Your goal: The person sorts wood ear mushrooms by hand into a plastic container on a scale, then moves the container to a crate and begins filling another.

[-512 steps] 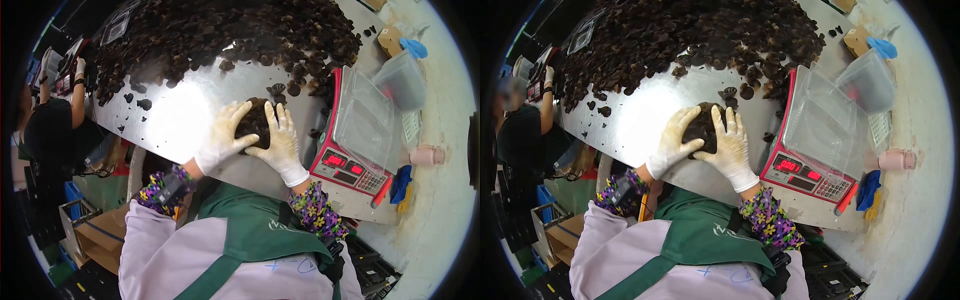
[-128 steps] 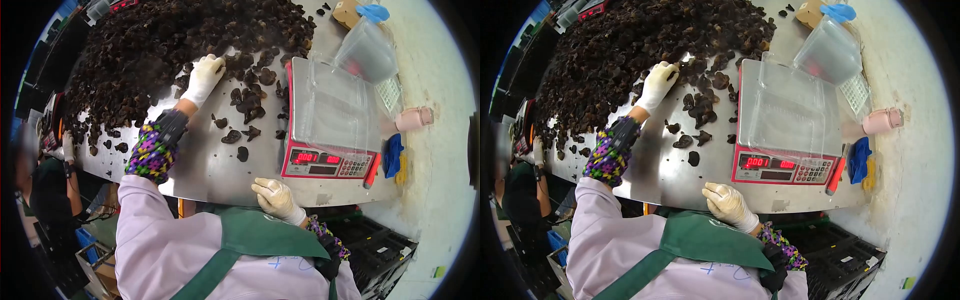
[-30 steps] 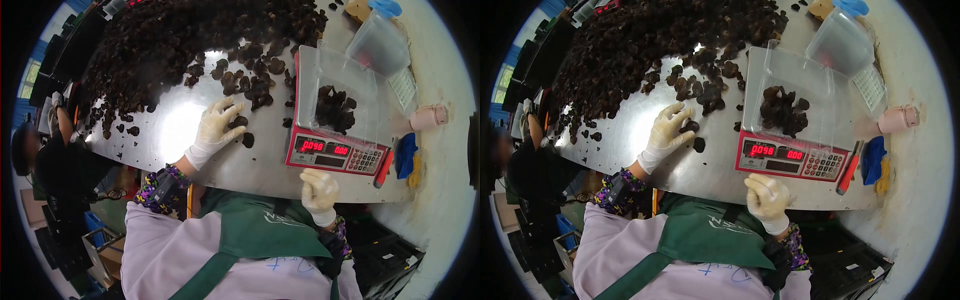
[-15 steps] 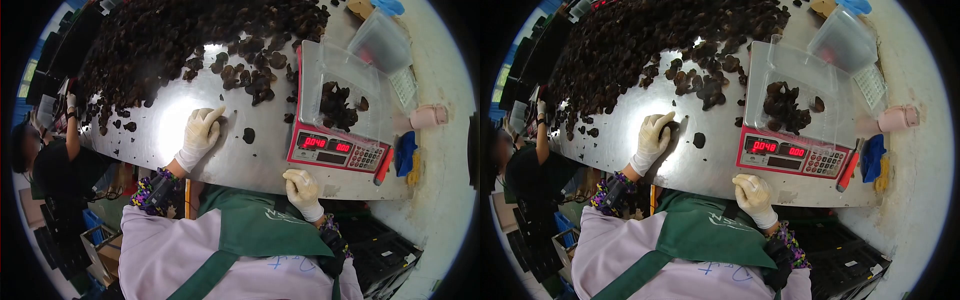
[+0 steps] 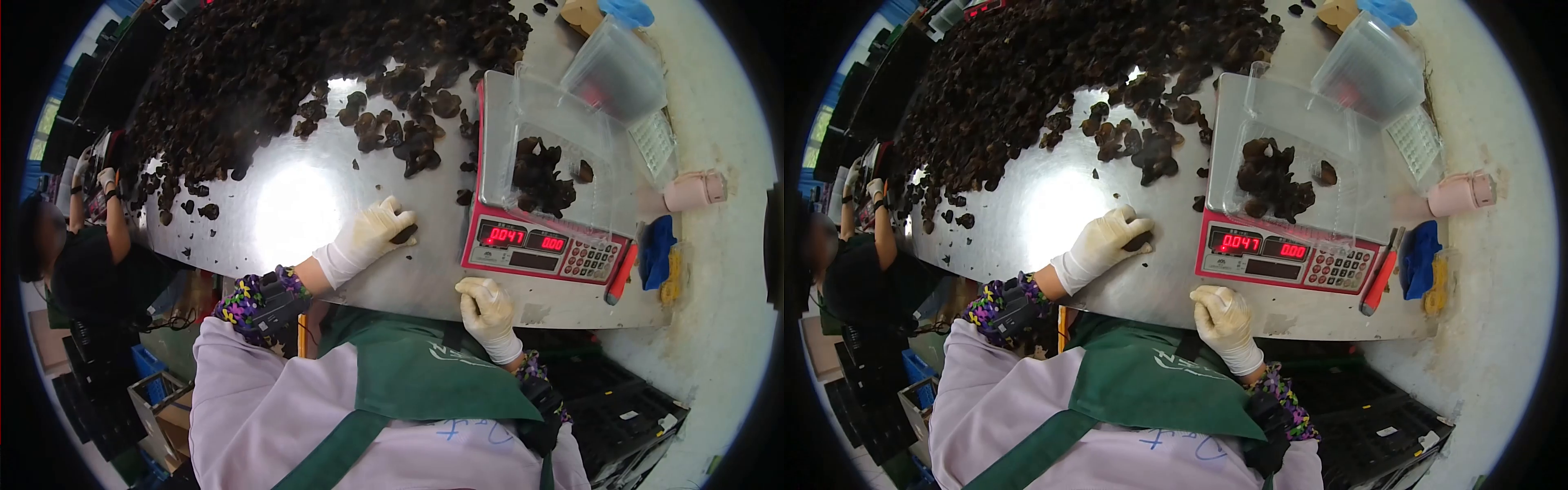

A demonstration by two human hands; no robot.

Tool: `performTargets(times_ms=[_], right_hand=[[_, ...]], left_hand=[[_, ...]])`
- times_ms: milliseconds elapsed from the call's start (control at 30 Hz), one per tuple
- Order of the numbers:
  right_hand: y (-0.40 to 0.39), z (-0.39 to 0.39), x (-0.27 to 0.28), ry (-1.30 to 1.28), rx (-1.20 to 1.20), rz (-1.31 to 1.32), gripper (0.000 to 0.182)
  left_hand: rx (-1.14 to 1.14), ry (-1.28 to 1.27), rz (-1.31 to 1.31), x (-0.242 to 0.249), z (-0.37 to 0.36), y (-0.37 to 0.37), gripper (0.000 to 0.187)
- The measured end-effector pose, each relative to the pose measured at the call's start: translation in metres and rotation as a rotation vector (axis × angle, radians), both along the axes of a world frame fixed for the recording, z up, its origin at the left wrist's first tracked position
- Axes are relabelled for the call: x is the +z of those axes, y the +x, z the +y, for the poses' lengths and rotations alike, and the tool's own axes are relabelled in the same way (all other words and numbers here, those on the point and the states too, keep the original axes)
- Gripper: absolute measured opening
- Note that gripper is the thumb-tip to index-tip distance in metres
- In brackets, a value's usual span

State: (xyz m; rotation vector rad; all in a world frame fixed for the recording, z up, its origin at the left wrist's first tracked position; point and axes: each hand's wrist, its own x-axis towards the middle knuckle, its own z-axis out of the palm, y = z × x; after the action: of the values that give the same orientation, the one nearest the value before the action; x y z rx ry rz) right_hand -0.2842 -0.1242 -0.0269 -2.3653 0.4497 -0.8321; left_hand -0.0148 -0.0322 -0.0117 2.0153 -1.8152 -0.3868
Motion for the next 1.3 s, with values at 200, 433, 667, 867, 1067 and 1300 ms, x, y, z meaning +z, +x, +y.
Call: performTargets(times_ms=[200,433,667,867,1067,1300], right_hand=[[0.002,-0.001,0.002,-0.015,0.001,-0.01,0.026],[0.001,0.001,0.004,0.04,-0.01,0.016,0.021],[-0.001,0.0,-0.002,0.025,-0.021,-0.003,0.025],[-0.001,0.0,-0.004,0.029,-0.012,-0.004,0.025],[0.0,0.001,-0.003,0.01,-0.018,-0.004,0.025],[0.0,0.001,-0.001,0.017,-0.04,-0.014,0.023]], left_hand=[[0.142,-0.228,-0.185,0.011,-0.038,0.012,0.022],[0.253,-0.262,-0.38,0.01,-0.124,0.042,0.091],[0.193,-0.27,-0.292,0.003,-0.122,0.04,0.023],[0.193,-0.242,-0.24,-0.017,-0.084,0.018,0.025],[0.254,-0.465,-0.473,0.002,-0.125,0.041,0.05],[0.17,-0.183,-0.288,0.002,-0.105,0.018,0.028]])
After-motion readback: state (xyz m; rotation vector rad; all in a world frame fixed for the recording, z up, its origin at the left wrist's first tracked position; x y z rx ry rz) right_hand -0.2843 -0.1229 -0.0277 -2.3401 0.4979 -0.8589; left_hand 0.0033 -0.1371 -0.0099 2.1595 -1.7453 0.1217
